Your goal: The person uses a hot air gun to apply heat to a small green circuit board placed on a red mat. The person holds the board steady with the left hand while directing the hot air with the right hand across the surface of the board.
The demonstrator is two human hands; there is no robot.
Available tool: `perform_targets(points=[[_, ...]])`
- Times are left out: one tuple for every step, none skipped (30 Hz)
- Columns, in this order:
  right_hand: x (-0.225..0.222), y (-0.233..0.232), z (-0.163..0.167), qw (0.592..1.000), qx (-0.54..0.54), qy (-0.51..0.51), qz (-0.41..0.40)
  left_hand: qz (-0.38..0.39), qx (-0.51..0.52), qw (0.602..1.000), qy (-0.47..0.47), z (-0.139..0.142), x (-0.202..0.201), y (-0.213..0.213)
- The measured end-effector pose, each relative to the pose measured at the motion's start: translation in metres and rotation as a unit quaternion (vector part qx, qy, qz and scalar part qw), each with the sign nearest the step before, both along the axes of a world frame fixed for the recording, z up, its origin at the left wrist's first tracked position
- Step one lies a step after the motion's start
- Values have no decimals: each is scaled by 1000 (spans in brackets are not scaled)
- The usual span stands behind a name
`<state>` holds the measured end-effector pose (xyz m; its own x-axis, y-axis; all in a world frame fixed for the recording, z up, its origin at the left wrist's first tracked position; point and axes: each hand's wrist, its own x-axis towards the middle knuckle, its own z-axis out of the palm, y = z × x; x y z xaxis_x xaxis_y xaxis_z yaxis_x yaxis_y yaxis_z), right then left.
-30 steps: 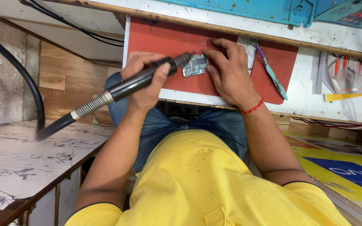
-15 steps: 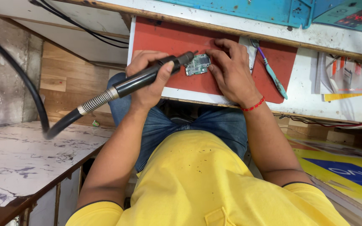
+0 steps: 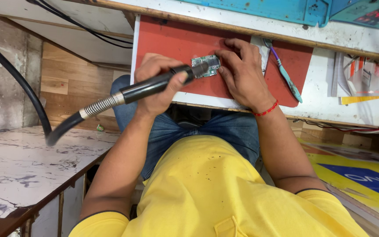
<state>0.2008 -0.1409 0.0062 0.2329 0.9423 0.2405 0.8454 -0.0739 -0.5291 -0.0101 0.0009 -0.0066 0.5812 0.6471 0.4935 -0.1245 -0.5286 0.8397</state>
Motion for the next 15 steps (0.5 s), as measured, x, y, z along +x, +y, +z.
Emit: perform_targets(points=[[0,-1,0,1000,-3,0,-2,8,-3,1000,2,0,0,0],[0,-1,0,1000,-5,-1,-1,19,-4,1000,4,-1,0,-1],[0,0,0,1000,-4,-3,2,31,-4,999,4,-1,0,0],[0,0,0,1000,-4,-3,3,42,-10,999,6,-1,0,0],[0,1,0,1000,-4,-3,2,51,-16,999,8,0,0,1],[0,0,0,1000,-5,-3,-1,58,-23,998,10,0,1,0],[-1,0,0,1000,-5,-4,-2,38,-2,999,7,0,1,1],[-1,0,0,1000,-6,-5,-2,20,19,1000,5,1,1,0],[-1,1,0,1000,-4,-7,0,4,41,999,2,1,1,1],[0,1,0,1000,-3,-6,2,25,6,1000,7,2,0,1],[-1,1,0,1000,-2,-6,3,46,-28,998,11,2,0,1],[0,1,-1,1000,-2,-6,1,64,-63,996,15,2,0,1],[0,1,0,1000,-3,-8,-2,30,-24,999,14,2,0,2],[0,1,-1,1000,-6,-10,-4,-2,13,1000,13,2,0,2],[0,1,-1,1000,-7,-12,-3,-31,51,998,12,2,-1,3]])
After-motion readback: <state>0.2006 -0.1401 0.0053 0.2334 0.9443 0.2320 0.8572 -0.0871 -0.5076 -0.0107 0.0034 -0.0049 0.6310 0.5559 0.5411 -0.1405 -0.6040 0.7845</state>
